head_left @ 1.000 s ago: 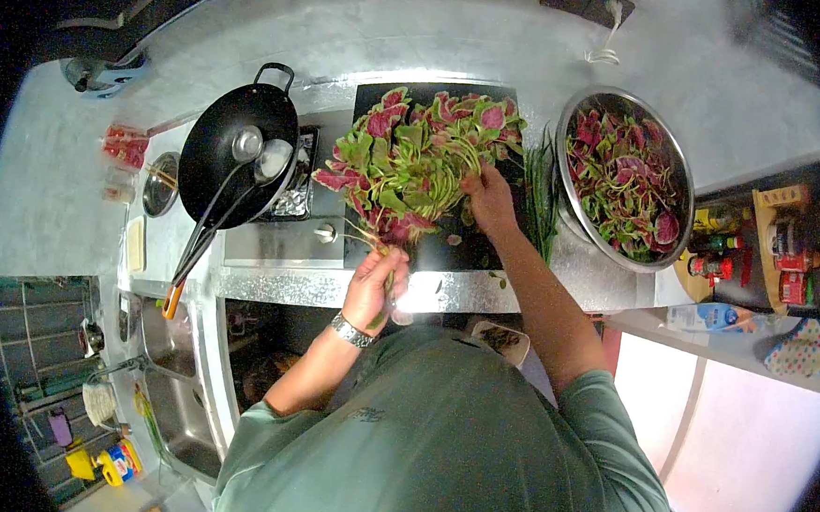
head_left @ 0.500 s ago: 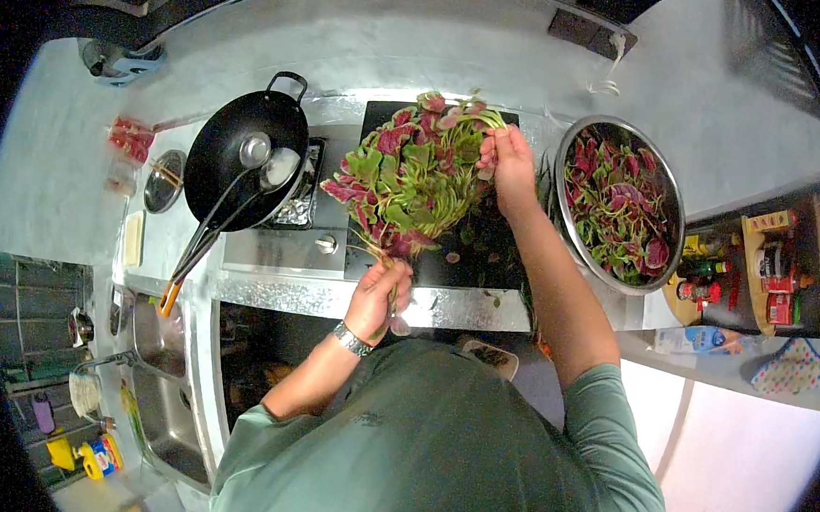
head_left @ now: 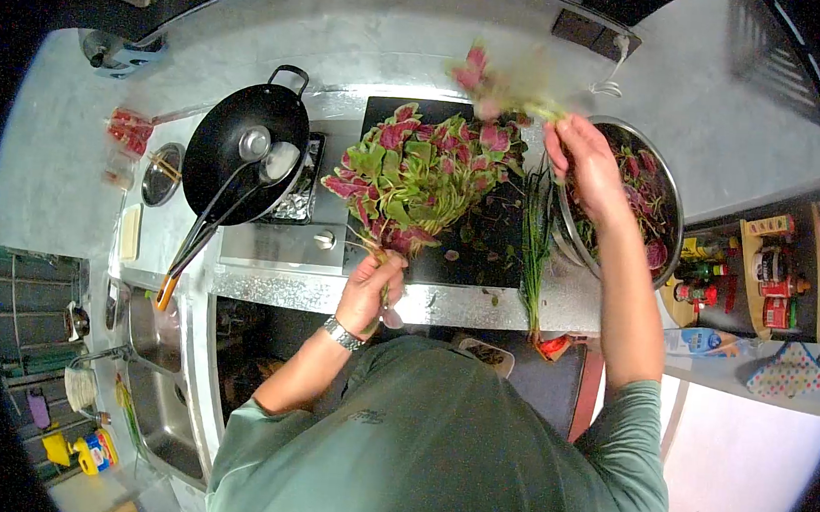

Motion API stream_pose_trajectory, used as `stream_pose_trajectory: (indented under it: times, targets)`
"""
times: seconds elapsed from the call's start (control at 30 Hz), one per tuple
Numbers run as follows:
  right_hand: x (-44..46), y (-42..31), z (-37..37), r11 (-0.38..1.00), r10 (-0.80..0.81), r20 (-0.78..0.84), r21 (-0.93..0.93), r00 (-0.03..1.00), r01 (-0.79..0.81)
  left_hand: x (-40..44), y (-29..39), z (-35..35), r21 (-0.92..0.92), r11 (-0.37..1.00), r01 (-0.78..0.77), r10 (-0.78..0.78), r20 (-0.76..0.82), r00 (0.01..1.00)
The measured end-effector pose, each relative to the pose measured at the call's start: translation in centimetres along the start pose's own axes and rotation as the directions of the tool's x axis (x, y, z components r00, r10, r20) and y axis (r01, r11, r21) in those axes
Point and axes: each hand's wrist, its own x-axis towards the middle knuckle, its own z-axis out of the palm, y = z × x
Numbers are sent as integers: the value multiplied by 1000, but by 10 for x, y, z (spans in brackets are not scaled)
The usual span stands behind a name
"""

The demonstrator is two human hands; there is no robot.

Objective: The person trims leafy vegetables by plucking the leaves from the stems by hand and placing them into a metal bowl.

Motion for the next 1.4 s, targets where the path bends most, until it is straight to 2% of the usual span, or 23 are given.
stream_pose_trajectory:
  times: [0.07, 0.13, 0.17, 0.23, 0.33, 0.37, 0.43, 0.47, 0.53, 0.6, 0.63, 0.67, 0.73, 0.8, 0.83, 0.9, 1.0, 1.07, 1.2, 1.3, 1.33, 1.37, 1.4]
  targets:
    - [-7, -5, -20, 976, 135, 153, -191, 979, -105, 1, 12, -1, 17, 1000, -24, 24, 31, 999]
    - [-18, -18, -26, 911, 258, 298, -393, 919, -129, 1, 34, 10, 164, 984, -72, 61, 73, 995]
    - [-22, -24, -28, 911, 262, 282, -388, 923, -141, 0, 50, 23, 278, 958, -69, 52, 68, 996]
    - [-25, -31, -21, 781, 352, 463, -624, 813, 17, 11, 75, 39, 438, 883, -170, 86, 205, 975]
    - [-26, -36, -9, 713, 416, 565, -689, 713, 129, 27, 113, 85, 673, 667, -321, 91, 354, 931]
    - [-26, -35, -5, 699, 439, 577, -701, 689, 141, 29, 124, 105, 750, 530, -397, 87, 417, 905]
    - [-29, -45, 7, 686, 438, 599, -704, 670, 182, 57, 128, 121, 782, 414, -466, -41, 527, 849]
    - [-30, -49, 11, 669, 440, 622, -708, 648, 226, 67, 126, 126, 783, 408, -470, -50, 533, 845]
    - [-28, -52, 17, 638, 433, 658, -706, 617, 306, 80, 121, 137, 711, 447, -543, -216, 675, 705]
    - [-32, -53, 21, 608, 509, 625, -748, 592, 266, 88, 121, 138, 748, 393, -535, -269, 650, 710]
    - [-29, -42, 16, 586, 419, 719, -681, 554, 440, 90, 122, 140, 761, 361, -540, -317, 644, 696]
    - [-30, -38, 14, 591, 415, 715, -682, 563, 431, 91, 123, 142, 771, 330, -545, -362, 637, 681]
    - [-33, -41, 16, 693, 420, 649, -680, 634, 237, 91, 117, 143, 805, 335, -490, -413, 593, 691]
    - [-33, -47, 15, 702, 357, 680, -648, 640, 297, 92, 109, 145, 810, 289, -510, -453, 585, 673]
    - [-33, -46, 15, 743, 384, 683, -628, 621, 231, 80, 116, 155, 876, 183, -446, -438, 479, 761]
    - [-28, -39, 12, 781, 407, 684, -605, 605, 158, 85, 108, 149, 876, 244, -416, -443, 483, 755]
    - [-20, -30, 7, 669, 442, 646, -700, 622, 251, 83, 100, 149, 863, 352, -363, -436, 495, 752]
    - [-19, -33, 9, 764, 458, 613, -642, 643, 67, 85, 97, 147, 853, 395, -341, -427, 499, 754]
    - [-13, -20, 8, 765, 434, 654, -630, 620, 129, 92, 93, 137, 861, 429, -274, -480, 474, 738]
    - [-17, -14, 8, 770, 470, 586, -638, 660, 18, 100, 89, 127, 825, 528, -201, -454, 474, 755]
    - [-23, -9, 4, 792, 157, 491, -581, 857, 188, 102, 89, 125, 785, 599, -157, -421, 475, 772]
    - [-30, -5, 1, 749, -191, 345, -554, 919, 364, 99, 88, 125, 740, 658, -138, -362, 472, 804]
    - [-38, 1, 0, 744, -192, 352, -557, 916, 370, 98, 86, 124, 735, 662, -143, -354, 475, 806]
